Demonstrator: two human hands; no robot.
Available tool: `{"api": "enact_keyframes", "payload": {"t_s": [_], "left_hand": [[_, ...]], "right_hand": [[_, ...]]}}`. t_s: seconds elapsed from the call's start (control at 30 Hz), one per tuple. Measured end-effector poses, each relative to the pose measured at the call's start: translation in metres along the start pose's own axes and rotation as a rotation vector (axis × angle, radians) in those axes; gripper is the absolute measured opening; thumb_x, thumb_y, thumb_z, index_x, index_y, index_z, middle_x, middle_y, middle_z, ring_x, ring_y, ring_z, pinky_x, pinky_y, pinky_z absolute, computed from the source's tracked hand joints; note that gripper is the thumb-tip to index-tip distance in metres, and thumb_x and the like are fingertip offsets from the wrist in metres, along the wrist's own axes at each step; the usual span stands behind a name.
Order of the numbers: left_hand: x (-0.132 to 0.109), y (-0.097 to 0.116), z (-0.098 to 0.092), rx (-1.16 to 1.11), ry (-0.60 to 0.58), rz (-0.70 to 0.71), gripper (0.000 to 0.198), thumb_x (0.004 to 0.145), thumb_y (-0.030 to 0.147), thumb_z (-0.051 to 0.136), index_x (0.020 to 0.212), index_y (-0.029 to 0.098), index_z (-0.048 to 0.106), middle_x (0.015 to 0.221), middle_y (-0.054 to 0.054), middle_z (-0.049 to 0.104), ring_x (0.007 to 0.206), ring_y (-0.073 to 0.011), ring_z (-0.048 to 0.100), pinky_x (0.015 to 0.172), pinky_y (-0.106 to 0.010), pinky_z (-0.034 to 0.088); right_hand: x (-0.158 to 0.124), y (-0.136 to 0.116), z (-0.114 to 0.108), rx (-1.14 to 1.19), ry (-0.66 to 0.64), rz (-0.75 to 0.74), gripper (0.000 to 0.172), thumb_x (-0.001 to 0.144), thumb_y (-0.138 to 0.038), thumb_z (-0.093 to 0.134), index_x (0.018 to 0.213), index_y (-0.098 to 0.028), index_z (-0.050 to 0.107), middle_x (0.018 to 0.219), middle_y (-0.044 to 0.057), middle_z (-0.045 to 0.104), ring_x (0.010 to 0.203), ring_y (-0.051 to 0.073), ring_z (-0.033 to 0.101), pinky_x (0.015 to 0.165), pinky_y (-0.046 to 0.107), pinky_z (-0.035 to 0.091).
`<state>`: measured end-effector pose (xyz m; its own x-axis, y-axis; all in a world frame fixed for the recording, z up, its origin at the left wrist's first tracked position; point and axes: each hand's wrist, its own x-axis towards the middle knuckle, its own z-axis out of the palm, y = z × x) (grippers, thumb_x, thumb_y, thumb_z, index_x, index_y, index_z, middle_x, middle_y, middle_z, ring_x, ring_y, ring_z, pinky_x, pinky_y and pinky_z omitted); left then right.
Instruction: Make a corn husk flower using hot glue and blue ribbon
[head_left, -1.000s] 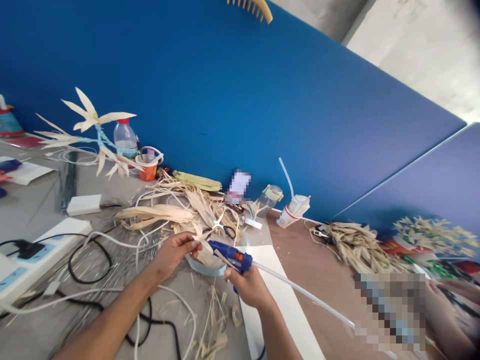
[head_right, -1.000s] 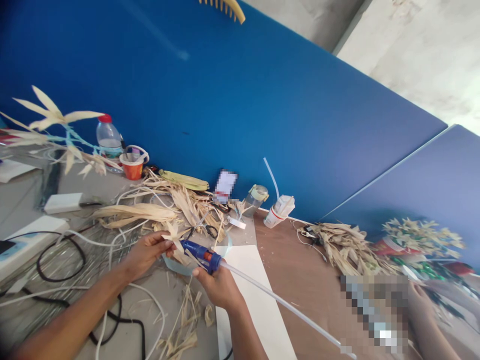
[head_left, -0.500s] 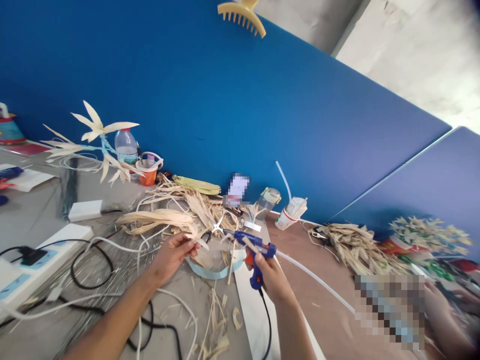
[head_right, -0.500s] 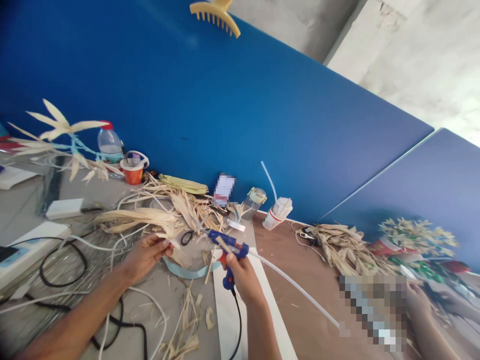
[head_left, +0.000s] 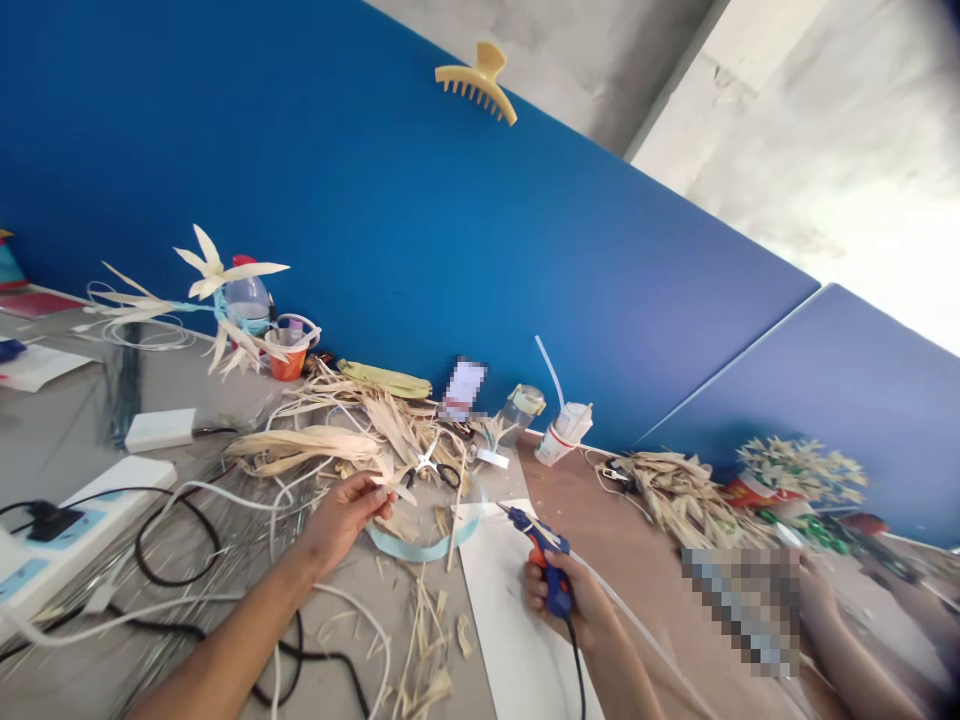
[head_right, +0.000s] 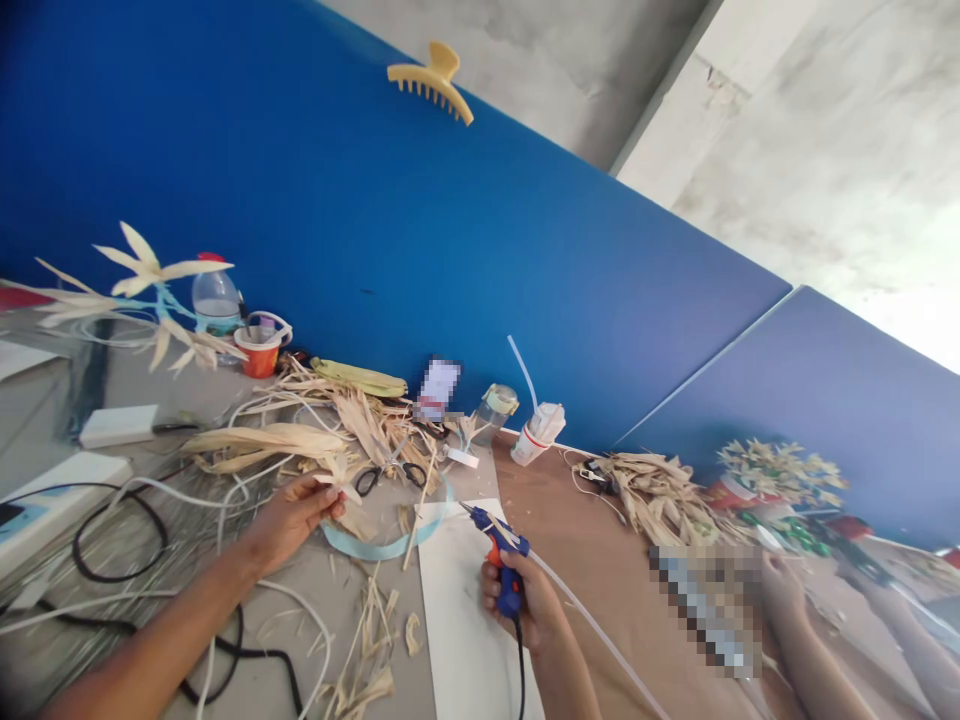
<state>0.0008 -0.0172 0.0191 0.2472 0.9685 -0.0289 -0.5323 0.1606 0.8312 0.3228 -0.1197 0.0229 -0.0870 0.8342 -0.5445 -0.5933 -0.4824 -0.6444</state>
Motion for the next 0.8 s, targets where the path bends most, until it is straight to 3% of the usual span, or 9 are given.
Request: {"api": "enact_keyframes", "payload": {"t_s": [0.23, 0.37, 0.47, 0.53, 0.63, 0.7, 0.8], "left_hand": [[0.001, 0.003, 0.001, 0.091, 0.039, 0.047, 0.022, 0.052, 0.025, 0.082, 0.067, 0.017, 0.069, 0.064, 0.0, 0.067, 0.066, -0.0147, 0.06, 0.071, -0.027, 0.047], [0.002, 0.002, -0.001, 0.096, 0.033, 0.064, 0.019, 0.055, 0.029, 0.081, 0.065, 0.017, 0.07, 0.061, 0.0, 0.065, 0.065, -0.0151, 0.057, 0.067, -0.026, 0.044], [0.002, 0.0, -0.002, 0.073, 0.008, 0.063, 0.018, 0.058, 0.03, 0.079, 0.068, 0.017, 0.071, 0.062, 0.0, 0.065, 0.062, -0.0147, 0.055, 0.064, -0.027, 0.042], [0.002, 0.001, -0.001, 0.088, 0.007, 0.076, 0.017, 0.057, 0.029, 0.079, 0.066, 0.017, 0.071, 0.061, 0.0, 0.065, 0.061, -0.0148, 0.054, 0.063, -0.026, 0.041], [0.0, 0.005, 0.004, 0.116, 0.018, 0.078, 0.018, 0.054, 0.027, 0.08, 0.064, 0.017, 0.071, 0.061, -0.001, 0.065, 0.063, -0.0156, 0.055, 0.062, -0.026, 0.041], [-0.002, 0.007, 0.006, 0.111, 0.014, 0.064, 0.019, 0.052, 0.027, 0.081, 0.063, 0.016, 0.071, 0.061, -0.002, 0.066, 0.064, -0.0161, 0.057, 0.063, -0.026, 0.042], [-0.003, 0.006, 0.008, 0.097, 0.014, 0.043, 0.021, 0.049, 0.027, 0.083, 0.064, 0.016, 0.072, 0.063, -0.003, 0.068, 0.064, -0.0163, 0.058, 0.063, -0.025, 0.043]], "right_hand": [[0.011, -0.011, 0.01, -0.217, 0.117, 0.144, 0.028, 0.08, -0.038, 0.063, 0.08, -0.01, 0.059, 0.06, 0.0, 0.056, 0.046, 0.008, 0.054, 0.042, 0.018, 0.038], [0.014, -0.013, 0.014, -0.363, 0.194, 0.074, 0.027, 0.086, -0.039, 0.056, 0.08, -0.013, 0.058, 0.065, 0.003, 0.062, 0.049, 0.011, 0.06, 0.042, 0.02, 0.04], [0.012, -0.017, 0.017, -0.643, 0.283, 0.083, 0.037, 0.088, -0.048, 0.046, 0.072, -0.015, 0.057, 0.06, 0.003, 0.059, 0.044, 0.014, 0.058, 0.04, 0.023, 0.039], [0.006, -0.023, 0.021, -0.99, 0.395, 0.073, 0.044, 0.089, -0.048, 0.042, 0.06, -0.016, 0.054, 0.049, 0.003, 0.053, 0.039, 0.015, 0.054, 0.04, 0.024, 0.037], [-0.005, -0.031, 0.033, -1.382, 0.458, -0.154, 0.035, 0.086, -0.034, 0.048, 0.058, -0.015, 0.058, 0.058, 0.006, 0.058, 0.055, 0.017, 0.06, 0.05, 0.025, 0.041], [-0.008, -0.03, 0.049, -1.397, 0.357, -0.447, 0.023, 0.083, -0.029, 0.05, 0.073, -0.017, 0.066, 0.076, 0.006, 0.064, 0.075, 0.018, 0.061, 0.061, 0.024, 0.043], [0.004, -0.012, 0.088, -1.194, 0.148, -0.672, 0.024, 0.081, -0.029, 0.049, 0.086, -0.018, 0.071, 0.076, 0.004, 0.062, 0.062, 0.014, 0.056, 0.058, 0.025, 0.044]]}}
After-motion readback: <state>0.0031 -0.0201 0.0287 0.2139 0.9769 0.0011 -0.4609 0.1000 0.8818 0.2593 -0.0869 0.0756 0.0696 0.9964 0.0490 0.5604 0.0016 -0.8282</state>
